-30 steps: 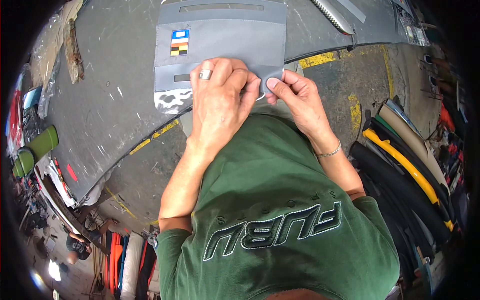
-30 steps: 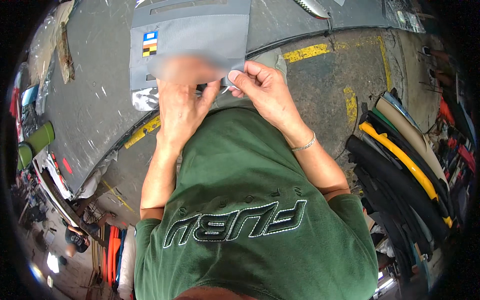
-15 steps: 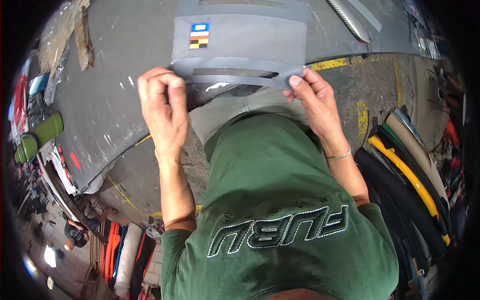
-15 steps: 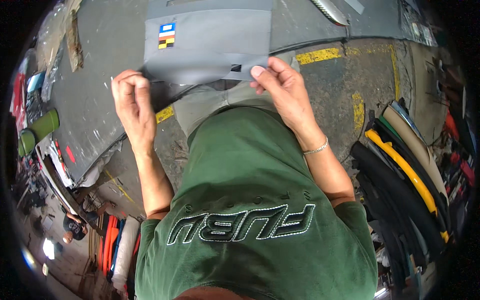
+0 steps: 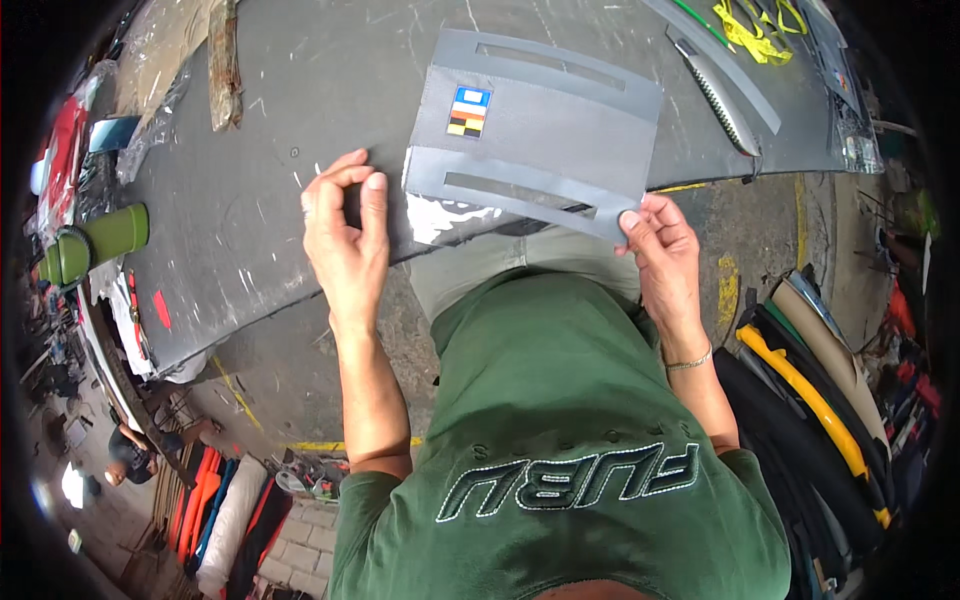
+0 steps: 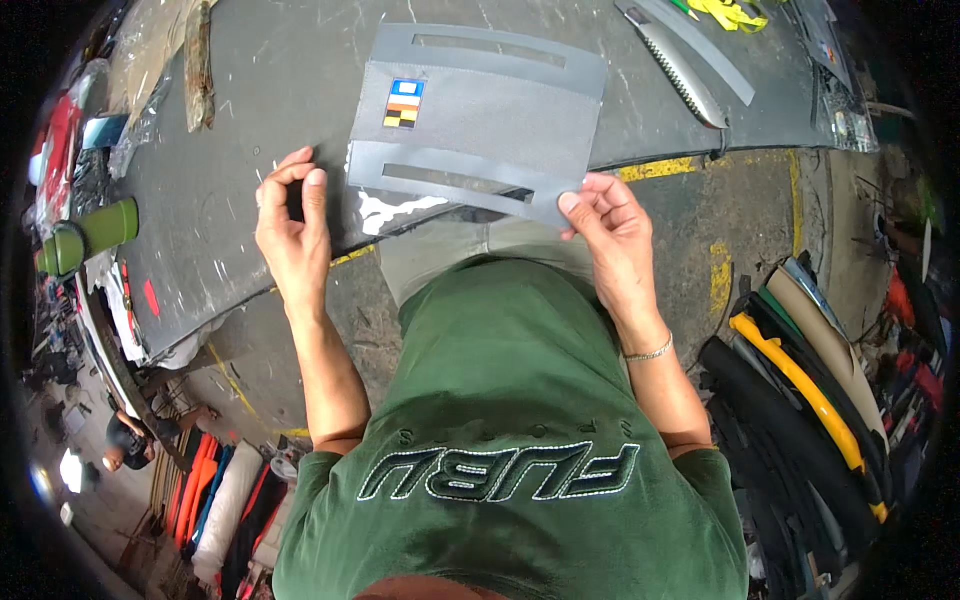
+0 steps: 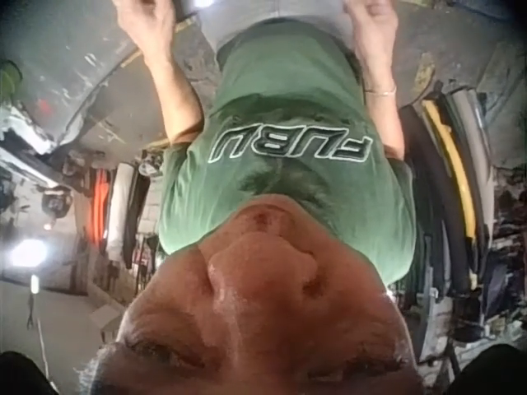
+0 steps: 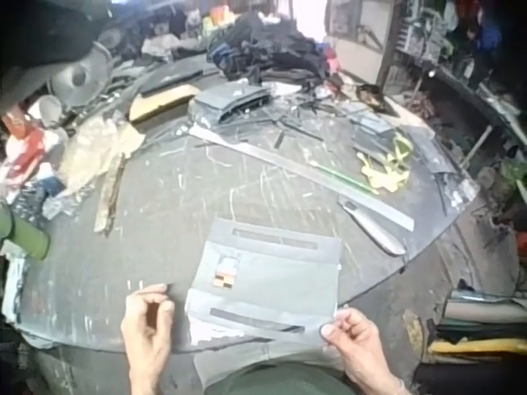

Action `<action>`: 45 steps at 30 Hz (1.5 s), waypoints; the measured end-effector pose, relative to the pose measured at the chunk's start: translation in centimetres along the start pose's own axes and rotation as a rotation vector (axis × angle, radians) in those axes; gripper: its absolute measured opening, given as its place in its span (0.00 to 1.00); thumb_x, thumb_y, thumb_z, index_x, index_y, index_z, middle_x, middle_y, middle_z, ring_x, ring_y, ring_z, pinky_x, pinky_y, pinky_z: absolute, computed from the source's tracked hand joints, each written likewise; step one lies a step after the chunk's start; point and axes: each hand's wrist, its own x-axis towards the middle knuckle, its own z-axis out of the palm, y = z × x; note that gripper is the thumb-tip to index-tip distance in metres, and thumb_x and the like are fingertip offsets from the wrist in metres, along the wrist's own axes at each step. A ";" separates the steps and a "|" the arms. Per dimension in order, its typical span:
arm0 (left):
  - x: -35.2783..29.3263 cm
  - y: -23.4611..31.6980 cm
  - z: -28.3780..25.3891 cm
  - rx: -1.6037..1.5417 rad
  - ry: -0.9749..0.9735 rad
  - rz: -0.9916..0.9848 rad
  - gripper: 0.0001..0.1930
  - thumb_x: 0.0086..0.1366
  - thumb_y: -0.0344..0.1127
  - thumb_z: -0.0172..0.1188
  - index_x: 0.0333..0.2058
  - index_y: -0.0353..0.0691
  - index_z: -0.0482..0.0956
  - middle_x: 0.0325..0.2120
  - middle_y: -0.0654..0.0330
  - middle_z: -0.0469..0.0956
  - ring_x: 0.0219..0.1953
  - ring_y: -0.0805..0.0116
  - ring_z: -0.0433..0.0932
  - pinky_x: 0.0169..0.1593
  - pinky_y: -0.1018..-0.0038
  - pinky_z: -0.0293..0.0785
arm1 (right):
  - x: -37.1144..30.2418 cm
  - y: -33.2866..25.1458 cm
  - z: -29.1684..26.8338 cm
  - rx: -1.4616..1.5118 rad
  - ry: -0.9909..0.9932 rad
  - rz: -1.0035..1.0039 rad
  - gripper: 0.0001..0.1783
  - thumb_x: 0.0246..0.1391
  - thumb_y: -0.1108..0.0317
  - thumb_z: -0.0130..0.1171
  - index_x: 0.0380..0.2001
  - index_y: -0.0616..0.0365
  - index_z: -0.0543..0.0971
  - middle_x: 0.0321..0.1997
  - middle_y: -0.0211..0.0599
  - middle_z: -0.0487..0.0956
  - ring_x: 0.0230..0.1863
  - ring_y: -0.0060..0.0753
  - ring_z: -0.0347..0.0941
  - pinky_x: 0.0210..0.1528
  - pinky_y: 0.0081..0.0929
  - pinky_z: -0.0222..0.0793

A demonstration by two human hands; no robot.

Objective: Cutting pieces of fabric from a larger sheet using a utility knife and a metal ruler.

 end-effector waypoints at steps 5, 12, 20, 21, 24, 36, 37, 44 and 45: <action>1.9 1.8 1.3 -0.007 -0.081 0.142 0.09 0.68 0.32 0.66 0.44 0.37 0.80 0.53 0.53 0.83 0.57 0.52 0.77 0.62 0.61 0.71 | -0.5 0.3 0.0 -0.090 0.022 -0.074 0.16 0.67 0.74 0.60 0.55 0.60 0.73 0.37 0.24 0.76 0.36 0.16 0.72 0.38 0.20 0.72; 4.8 5.8 1.5 0.023 -0.280 0.457 0.24 0.61 0.30 0.72 0.55 0.37 0.77 0.64 0.51 0.72 0.67 0.44 0.69 0.68 0.55 0.65 | -0.9 -4.4 -1.1 -0.772 0.081 -0.657 0.21 0.59 0.82 0.55 0.55 0.59 0.81 0.36 0.34 0.76 0.35 0.25 0.74 0.40 0.25 0.74; 6.9 15.3 2.0 0.225 -0.289 0.895 0.34 0.45 0.37 0.80 0.54 0.57 0.80 0.73 0.59 0.58 0.77 0.33 0.44 0.74 0.32 0.41 | -0.2 -11.7 -1.0 -0.848 -0.174 -1.033 0.27 0.48 0.79 0.63 0.54 0.49 0.81 0.34 0.37 0.70 0.35 0.44 0.74 0.37 0.38 0.74; 6.8 17.4 1.7 0.226 -0.224 0.884 0.26 0.45 0.36 0.79 0.45 0.51 0.83 0.66 0.58 0.68 0.74 0.40 0.57 0.73 0.39 0.52 | -0.2 -11.9 -1.3 -0.852 -0.146 -1.052 0.27 0.48 0.79 0.63 0.54 0.49 0.81 0.34 0.37 0.70 0.35 0.44 0.74 0.37 0.38 0.74; 8.1 17.8 1.9 0.060 -0.452 1.010 0.18 0.48 0.33 0.80 0.35 0.40 0.80 0.52 0.57 0.82 0.57 0.50 0.79 0.59 0.55 0.74 | 0.0 -12.0 -2.7 -0.841 -0.116 -1.051 0.27 0.52 0.76 0.65 0.57 0.51 0.80 0.39 0.37 0.72 0.38 0.38 0.74 0.42 0.35 0.75; 7.7 20.5 5.5 -0.811 -0.417 0.222 0.11 0.67 0.35 0.72 0.41 0.36 0.81 0.33 0.68 0.80 0.36 0.81 0.73 0.44 0.81 0.71 | -2.6 -4.2 -6.4 0.146 -0.141 -0.229 0.47 0.62 0.49 0.66 0.73 0.66 0.58 0.69 0.45 0.71 0.75 0.41 0.60 0.76 0.41 0.54; 7.7 20.4 6.0 -0.829 -0.432 0.171 0.12 0.67 0.35 0.72 0.42 0.36 0.81 0.36 0.67 0.80 0.39 0.80 0.74 0.47 0.79 0.71 | -2.6 -3.4 -5.3 0.190 -0.046 -0.342 0.35 0.68 0.61 0.61 0.70 0.66 0.62 0.63 0.45 0.76 0.62 0.39 0.76 0.64 0.37 0.72; 7.7 16.5 6.7 -0.217 -0.438 0.145 0.28 0.66 0.39 0.71 0.60 0.36 0.73 0.50 0.52 0.78 0.49 0.59 0.78 0.54 0.66 0.74 | -1.3 -9.5 -8.5 -0.149 0.279 -0.388 0.17 0.71 0.68 0.56 0.58 0.64 0.69 0.35 0.33 0.80 0.19 0.21 0.76 0.17 0.20 0.73; 7.4 15.4 6.3 -0.214 -0.432 0.148 0.28 0.66 0.39 0.71 0.60 0.36 0.73 0.50 0.52 0.78 0.49 0.59 0.78 0.54 0.66 0.74 | -0.6 -11.1 -9.2 -0.164 0.271 -0.451 0.16 0.72 0.67 0.56 0.56 0.63 0.70 0.33 0.31 0.80 0.20 0.19 0.76 0.17 0.19 0.72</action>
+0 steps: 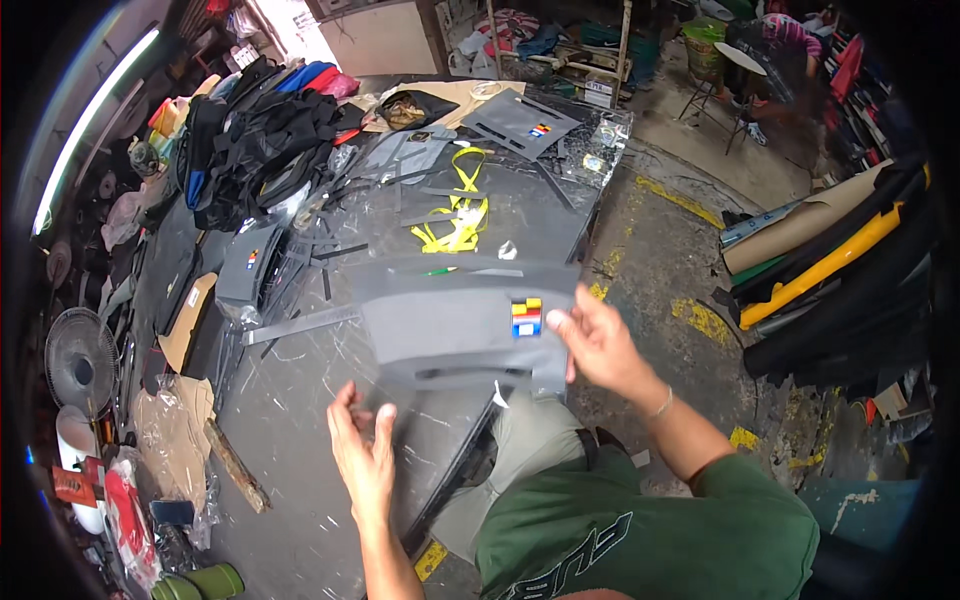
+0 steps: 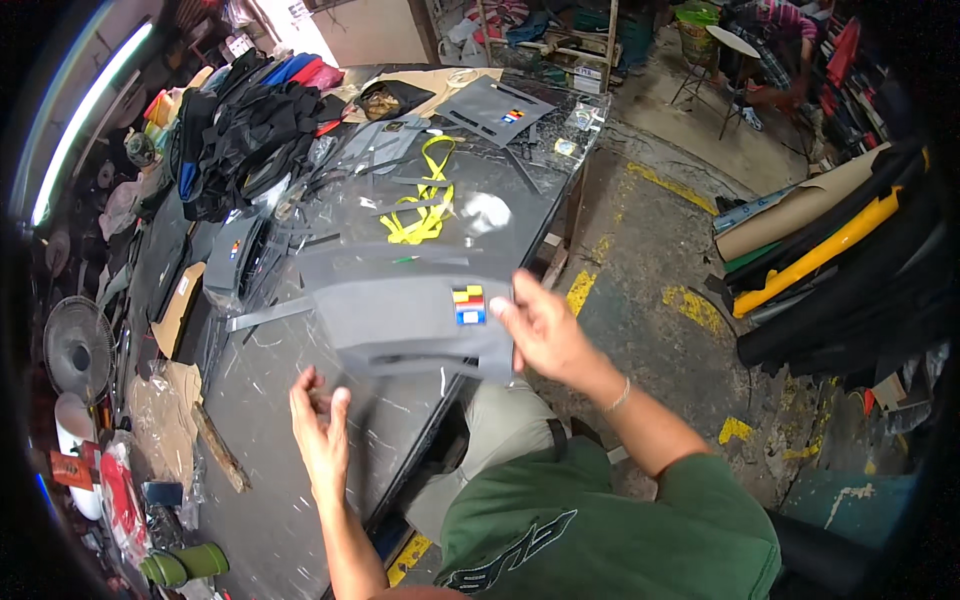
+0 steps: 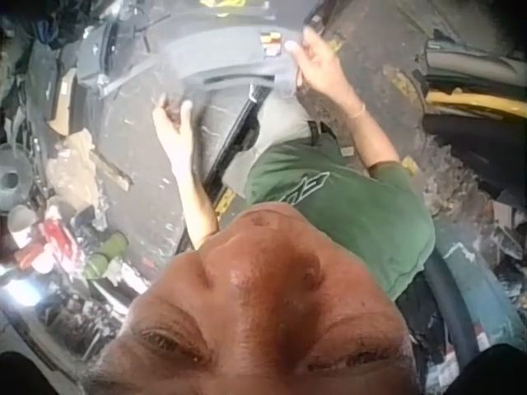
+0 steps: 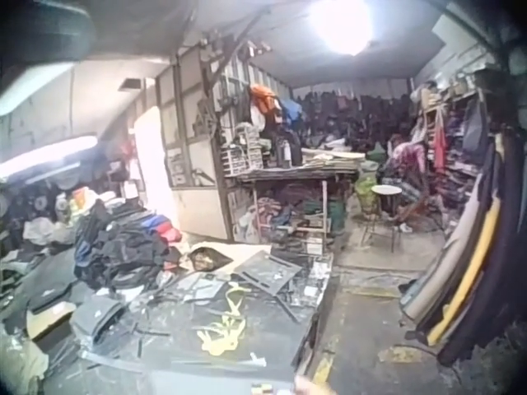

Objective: Cutting pieces of fabric from a larger sheet using a utility knife and a metal ruler.

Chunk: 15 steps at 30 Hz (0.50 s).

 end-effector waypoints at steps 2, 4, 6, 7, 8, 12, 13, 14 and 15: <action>-1.3 -2.0 -0.8 0.153 -0.008 -0.001 0.25 0.66 0.39 0.71 0.57 0.35 0.75 0.48 0.51 0.78 0.47 0.56 0.79 0.54 0.63 0.75 | 3.1 -1.3 -1.4 -0.034 0.034 -0.124 0.14 0.73 0.66 0.55 0.56 0.60 0.71 0.32 0.27 0.79 0.22 0.15 0.76 0.16 0.18 0.71; -3.1 -5.3 -2.3 0.224 0.023 0.056 0.23 0.65 0.38 0.71 0.54 0.35 0.77 0.48 0.50 0.77 0.47 0.54 0.78 0.54 0.63 0.75 | 7.0 -2.7 -2.4 0.026 0.061 -0.169 0.18 0.71 0.66 0.57 0.59 0.60 0.71 0.40 0.31 0.81 0.26 0.15 0.77 0.21 0.17 0.74; -5.0 -7.2 -3.1 0.282 0.034 0.122 0.21 0.64 0.37 0.71 0.52 0.34 0.78 0.49 0.49 0.77 0.47 0.52 0.78 0.54 0.62 0.75 | 12.2 -2.1 -4.7 -0.002 0.220 -0.343 0.21 0.70 0.67 0.59 0.61 0.61 0.70 0.53 0.36 0.82 0.40 0.17 0.79 0.32 0.18 0.76; -6.1 -7.9 -3.6 0.318 0.095 0.087 0.19 0.64 0.37 0.71 0.50 0.34 0.79 0.48 0.49 0.77 0.48 0.50 0.77 0.56 0.60 0.74 | 14.5 -2.9 -5.4 0.027 0.223 -0.372 0.23 0.69 0.65 0.61 0.62 0.59 0.70 0.52 0.32 0.83 0.40 0.15 0.79 0.31 0.16 0.74; -7.1 -8.4 -4.0 0.347 0.153 0.054 0.17 0.64 0.36 0.70 0.48 0.34 0.80 0.48 0.49 0.77 0.49 0.49 0.76 0.57 0.59 0.72 | 16.8 -3.4 -6.1 0.113 0.266 -0.398 0.22 0.68 0.63 0.62 0.60 0.55 0.71 0.49 0.27 0.84 0.38 0.12 0.78 0.29 0.13 0.70; -10.8 -9.8 -5.0 0.402 0.259 -0.016 0.14 0.65 0.29 0.67 0.47 0.31 0.78 0.47 0.48 0.78 0.52 0.50 0.77 0.59 0.62 0.71 | 26.2 -2.9 -10.7 0.184 0.371 -0.397 0.13 0.70 0.63 0.58 0.50 0.57 0.72 0.36 0.28 0.81 0.24 0.14 0.69 0.26 0.19 0.67; -11.5 -9.7 -5.1 0.411 0.273 -0.030 0.14 0.65 0.29 0.67 0.47 0.31 0.78 0.47 0.48 0.78 0.52 0.50 0.77 0.59 0.62 0.71 | 28.3 -2.5 -11.0 0.184 0.393 -0.416 0.12 0.70 0.63 0.58 0.49 0.58 0.72 0.34 0.30 0.80 0.23 0.16 0.69 0.26 0.20 0.69; -11.7 -9.6 -4.8 0.406 0.284 -0.059 0.13 0.65 0.29 0.67 0.47 0.31 0.78 0.48 0.49 0.78 0.52 0.50 0.77 0.59 0.62 0.71 | 29.9 -1.7 -12.2 0.226 0.421 -0.381 0.12 0.70 0.64 0.58 0.48 0.59 0.71 0.33 0.32 0.79 0.22 0.18 0.69 0.26 0.22 0.70; -11.8 -9.6 -4.6 0.401 0.298 -0.088 0.13 0.66 0.29 0.66 0.47 0.32 0.78 0.48 0.49 0.78 0.52 0.50 0.77 0.59 0.62 0.71 | 31.7 -0.4 -13.4 0.270 0.447 -0.346 0.11 0.70 0.64 0.57 0.47 0.60 0.71 0.32 0.33 0.79 0.20 0.21 0.68 0.26 0.24 0.72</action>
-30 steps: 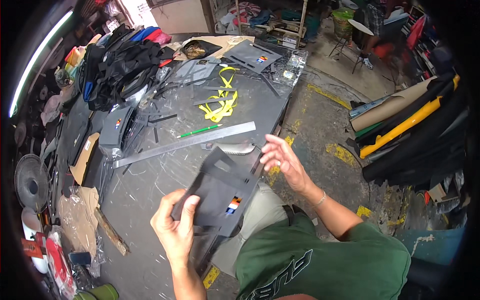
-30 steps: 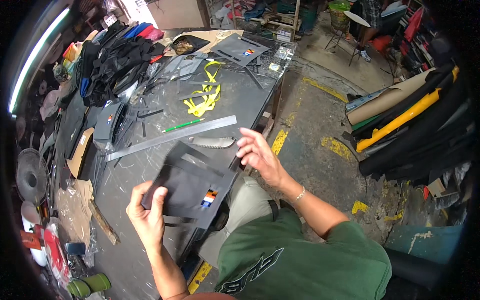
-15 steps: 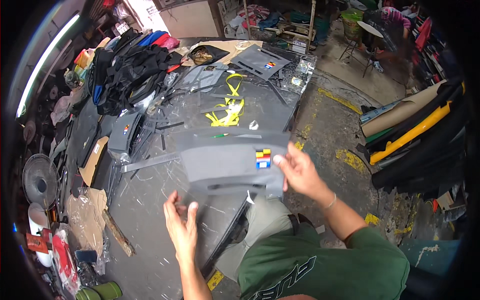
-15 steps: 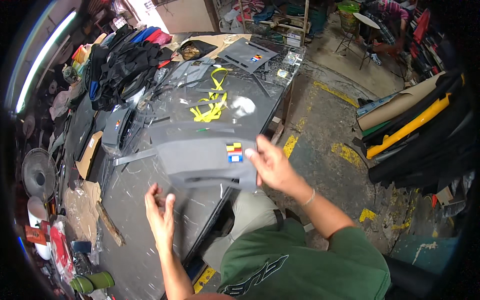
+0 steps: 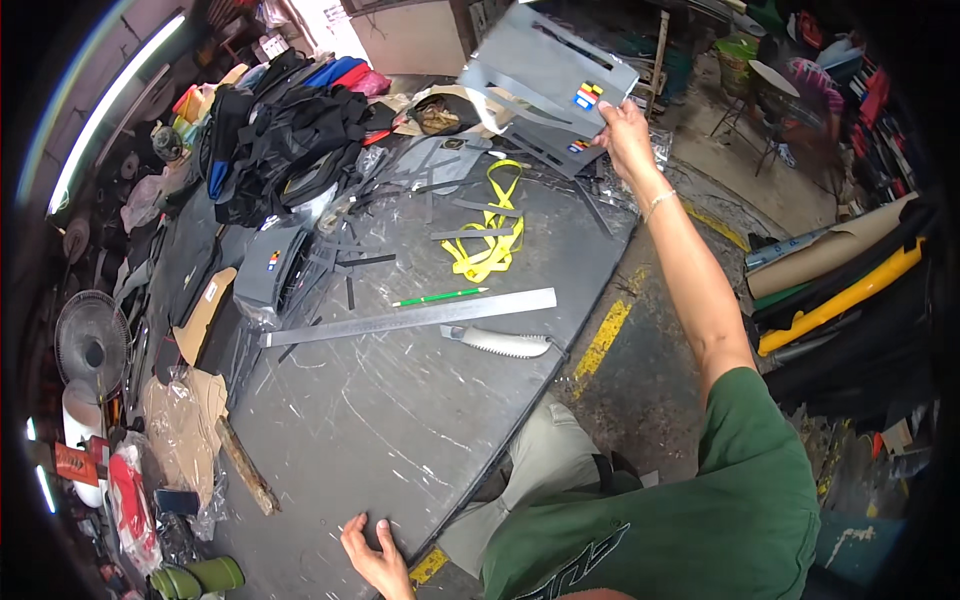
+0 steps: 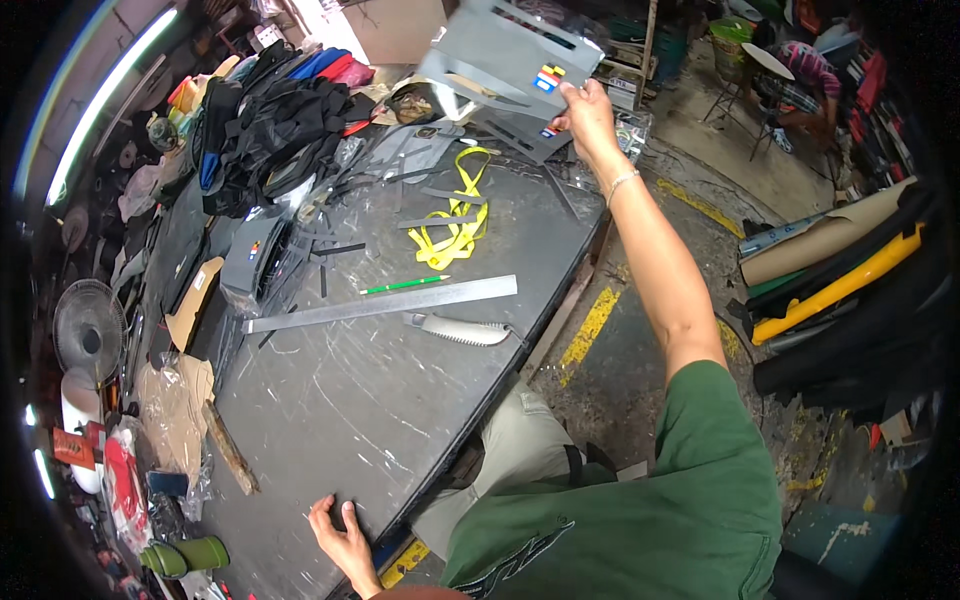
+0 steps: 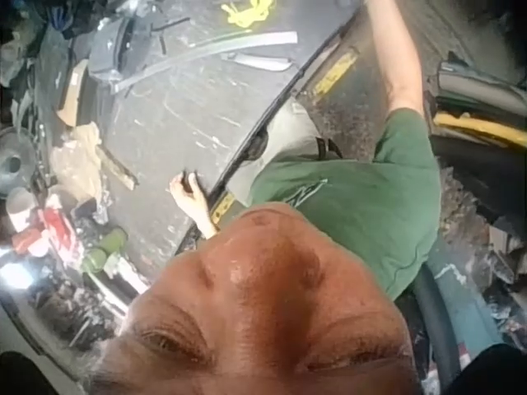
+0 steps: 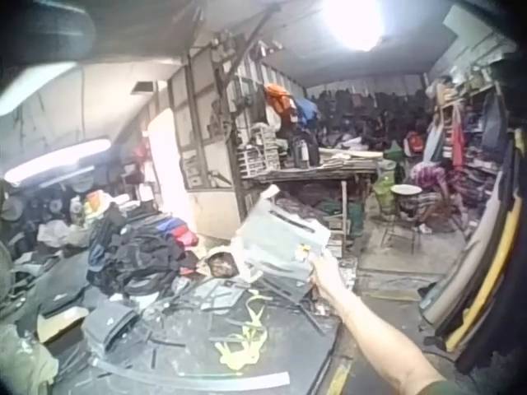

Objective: Cutting pieces of fabric from a larger sheet using a utility knife and a metal ruler.

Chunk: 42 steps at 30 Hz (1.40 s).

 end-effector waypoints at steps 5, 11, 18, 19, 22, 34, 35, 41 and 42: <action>-0.3 -2.0 1.4 0.065 0.008 0.061 0.13 0.66 0.30 0.66 0.46 0.33 0.79 0.48 0.50 0.78 0.54 0.50 0.75 0.60 0.59 0.69 | 3.5 8.8 -4.5 -0.223 0.063 0.350 0.11 0.65 0.71 0.61 0.42 0.62 0.69 0.35 0.39 0.77 0.23 0.34 0.80 0.24 0.30 0.84; -0.5 -2.2 1.7 0.152 0.044 0.057 0.12 0.65 0.32 0.67 0.45 0.35 0.79 0.47 0.51 0.78 0.53 0.51 0.73 0.60 0.57 0.68 | 4.0 12.7 -4.2 -0.292 0.171 0.355 0.11 0.58 0.80 0.63 0.33 0.58 0.70 0.31 0.36 0.76 0.24 0.37 0.82 0.24 0.31 0.84; 0.0 -1.1 2.5 0.145 0.055 0.036 0.12 0.65 0.33 0.67 0.44 0.36 0.79 0.46 0.51 0.78 0.52 0.51 0.73 0.58 0.57 0.67 | 5.5 12.1 -6.0 -0.266 0.304 0.414 0.16 0.57 0.84 0.60 0.46 0.65 0.68 0.39 0.53 0.79 0.28 0.53 0.85 0.26 0.43 0.88; -0.1 -1.2 2.4 0.153 0.059 0.028 0.12 0.65 0.33 0.67 0.44 0.36 0.79 0.46 0.51 0.78 0.52 0.51 0.73 0.58 0.57 0.67 | 5.8 12.0 -5.8 -0.318 0.265 0.448 0.16 0.57 0.84 0.57 0.48 0.65 0.67 0.38 0.52 0.79 0.28 0.52 0.86 0.26 0.41 0.88; -0.3 -1.9 2.3 0.150 0.071 0.055 0.12 0.65 0.34 0.67 0.44 0.36 0.79 0.46 0.52 0.78 0.52 0.51 0.73 0.58 0.56 0.67 | 6.3 12.7 -5.4 -0.385 0.226 0.422 0.11 0.58 0.77 0.57 0.44 0.67 0.73 0.32 0.48 0.82 0.27 0.46 0.86 0.26 0.37 0.85; 5.2 -1.7 -0.8 0.041 -0.079 0.020 0.10 0.66 0.37 0.68 0.39 0.38 0.84 0.37 0.53 0.82 0.43 0.52 0.79 0.55 0.60 0.70 | -13.5 0.9 3.4 -0.736 -0.502 -0.149 0.15 0.68 0.59 0.63 0.47 0.59 0.83 0.38 0.22 0.81 0.40 0.16 0.72 0.44 0.19 0.70; 6.9 -1.9 -0.3 0.033 -0.077 0.060 0.08 0.67 0.36 0.67 0.38 0.37 0.84 0.36 0.53 0.83 0.42 0.52 0.80 0.54 0.60 0.71 | -18.0 1.0 4.6 -0.559 -0.567 -0.014 0.12 0.67 0.62 0.64 0.44 0.59 0.84 0.36 0.24 0.81 0.40 0.17 0.72 0.45 0.21 0.70; 21.1 0.3 4.0 -0.095 -0.061 0.319 0.10 0.71 0.37 0.64 0.41 0.35 0.84 0.37 0.51 0.86 0.41 0.57 0.86 0.47 0.68 0.78 | -30.3 -0.7 7.6 -0.880 -0.648 -0.296 0.18 0.52 0.65 0.72 0.46 0.58 0.83 0.48 0.40 0.79 0.53 0.46 0.74 0.56 0.40 0.70; 23.6 0.7 5.3 -0.121 -0.055 0.340 0.10 0.71 0.37 0.63 0.42 0.36 0.84 0.37 0.51 0.86 0.40 0.58 0.86 0.46 0.67 0.79 | -30.8 -0.9 7.9 -1.009 -0.599 -0.336 0.22 0.51 0.62 0.73 0.49 0.57 0.82 0.50 0.39 0.78 0.54 0.47 0.74 0.58 0.41 0.69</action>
